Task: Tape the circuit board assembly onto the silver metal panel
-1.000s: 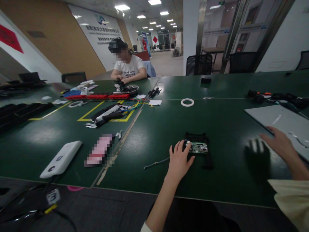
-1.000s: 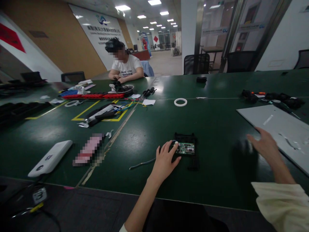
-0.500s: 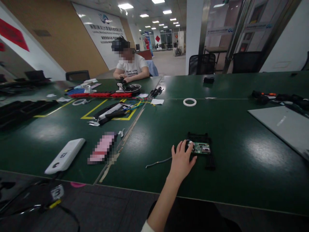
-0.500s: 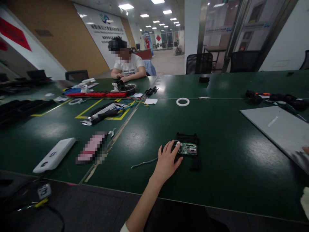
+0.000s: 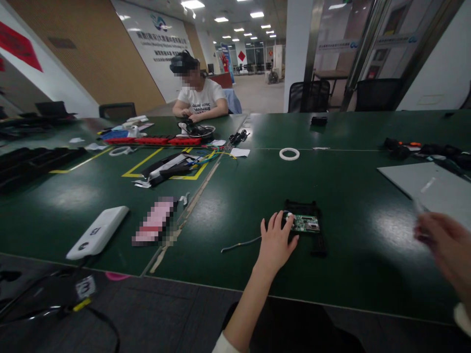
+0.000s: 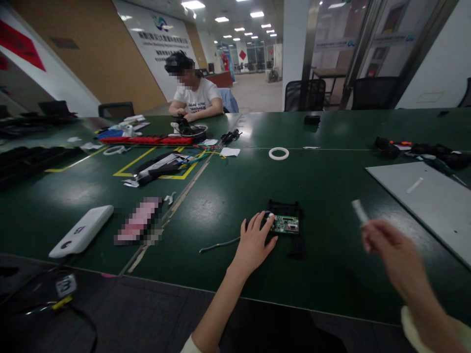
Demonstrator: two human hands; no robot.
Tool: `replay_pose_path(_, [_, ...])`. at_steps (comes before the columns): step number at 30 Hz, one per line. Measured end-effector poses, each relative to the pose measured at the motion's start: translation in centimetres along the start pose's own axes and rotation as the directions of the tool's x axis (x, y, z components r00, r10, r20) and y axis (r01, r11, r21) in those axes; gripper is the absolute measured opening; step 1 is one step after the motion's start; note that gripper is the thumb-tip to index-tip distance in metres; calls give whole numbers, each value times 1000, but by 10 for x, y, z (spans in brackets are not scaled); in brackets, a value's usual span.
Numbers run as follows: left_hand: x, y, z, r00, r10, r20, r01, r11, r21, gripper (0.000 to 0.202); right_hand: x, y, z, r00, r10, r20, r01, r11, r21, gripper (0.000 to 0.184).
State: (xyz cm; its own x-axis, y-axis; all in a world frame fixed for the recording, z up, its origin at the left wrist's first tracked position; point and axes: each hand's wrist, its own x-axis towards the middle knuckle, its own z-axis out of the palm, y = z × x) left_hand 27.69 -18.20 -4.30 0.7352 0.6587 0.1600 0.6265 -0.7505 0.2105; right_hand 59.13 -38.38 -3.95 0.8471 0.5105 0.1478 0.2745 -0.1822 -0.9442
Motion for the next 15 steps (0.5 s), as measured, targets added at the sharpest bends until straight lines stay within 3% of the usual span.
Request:
replay_pose_path(1, [0, 1, 0, 1000, 0, -4, 0, 1000, 4, 55, -22, -17, 28, 968, 38, 247, -61, 994, 86, 36])
replay_pose_path(2, [0, 1, 0, 1000, 2, -9, -2, 1000, 9, 54, -45, -34, 57, 903, 38, 428, -101, 987, 125, 33])
replay_pose_path(4, [1, 1, 3, 1000, 6, -19, -5, 1000, 20, 54, -89, -64, 112, 749, 8, 663, -165, 971, 174, 34])
replay_pose_path(5, [2, 1, 4, 1000, 2, -17, -1, 1000, 26, 54, -107, -75, 136, 696, -14, 718, -189, 961, 203, 36])
replay_pose_path(7, [4, -1, 9, 1000, -19, 5, 19, 999, 42, 55, -134, -87, 174, 640, -47, 767, -217, 947, 239, 39])
replay_pose_path(10, [9, -5, 17, 998, -33, 59, 29, 997, 66, 57, -149, -85, 204, 660, -75, 748, -76, 983, 165, 41])
replay_pose_path(13, [10, -6, 21, 998, -28, 59, 23, 997, 79, 59, -152, -78, 210, 731, -69, 679, 156, 985, -69, 42])
replay_pose_path(15, [10, -6, 21, 999, -29, 44, 25, 997, 78, 58, -154, -78, 208, 767, -59, 639, 284, 924, -256, 45])
